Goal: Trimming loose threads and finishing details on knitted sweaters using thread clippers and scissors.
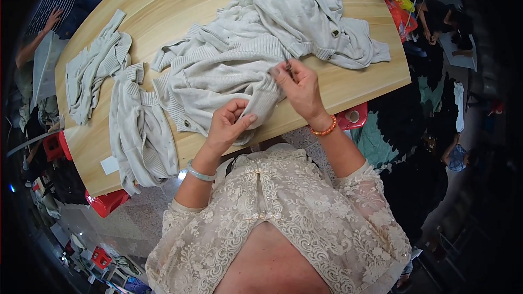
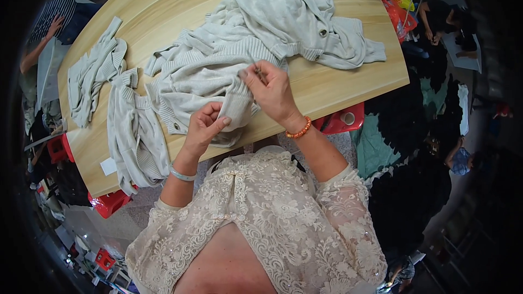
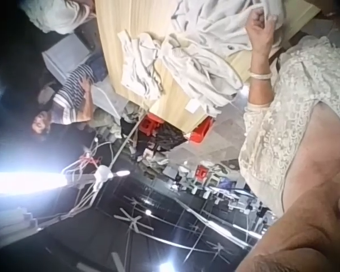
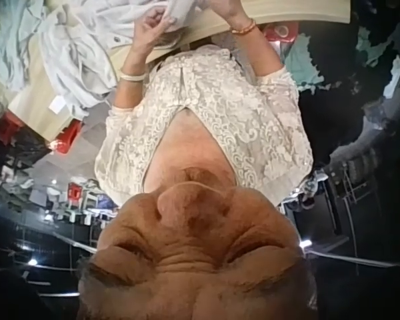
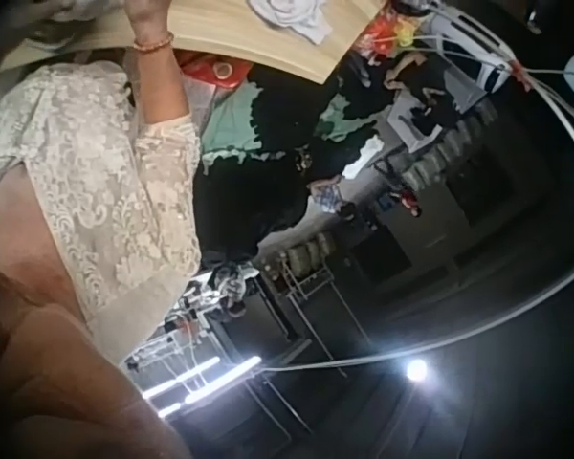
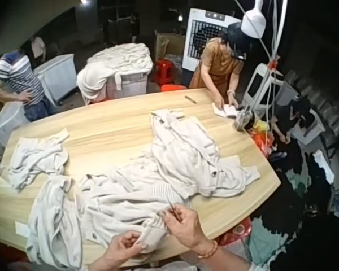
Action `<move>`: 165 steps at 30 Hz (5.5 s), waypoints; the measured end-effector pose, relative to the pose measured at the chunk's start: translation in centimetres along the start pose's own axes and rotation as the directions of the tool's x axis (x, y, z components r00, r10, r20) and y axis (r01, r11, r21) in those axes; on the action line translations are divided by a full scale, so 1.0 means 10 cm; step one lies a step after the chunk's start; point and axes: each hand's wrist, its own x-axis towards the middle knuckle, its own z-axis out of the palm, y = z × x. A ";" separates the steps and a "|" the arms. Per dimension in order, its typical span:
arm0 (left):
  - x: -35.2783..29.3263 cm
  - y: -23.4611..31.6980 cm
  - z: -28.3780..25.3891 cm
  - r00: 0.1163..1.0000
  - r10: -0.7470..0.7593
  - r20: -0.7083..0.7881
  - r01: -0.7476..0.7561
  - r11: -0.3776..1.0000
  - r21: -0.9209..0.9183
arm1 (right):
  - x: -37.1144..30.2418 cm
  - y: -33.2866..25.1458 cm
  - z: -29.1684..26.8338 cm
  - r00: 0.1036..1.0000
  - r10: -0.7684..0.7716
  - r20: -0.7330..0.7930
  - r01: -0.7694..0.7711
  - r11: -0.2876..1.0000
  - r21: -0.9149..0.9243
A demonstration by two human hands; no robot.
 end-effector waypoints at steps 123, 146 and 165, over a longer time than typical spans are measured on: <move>0.10 0.28 0.13 0.977 0.063 -0.202 -0.074 0.996 -0.043 | -0.32 -0.53 -0.15 0.859 -0.293 0.420 0.512 0.507 -0.694; 0.18 0.30 0.14 0.980 0.049 -0.193 -0.062 0.996 -0.060 | -0.31 -0.49 -0.07 0.891 -0.245 0.382 0.454 0.530 -0.717; 0.16 0.28 0.18 0.968 0.030 -0.251 -0.060 0.992 -0.114 | -0.36 -0.44 0.08 0.898 -0.321 0.302 0.430 0.484 -0.762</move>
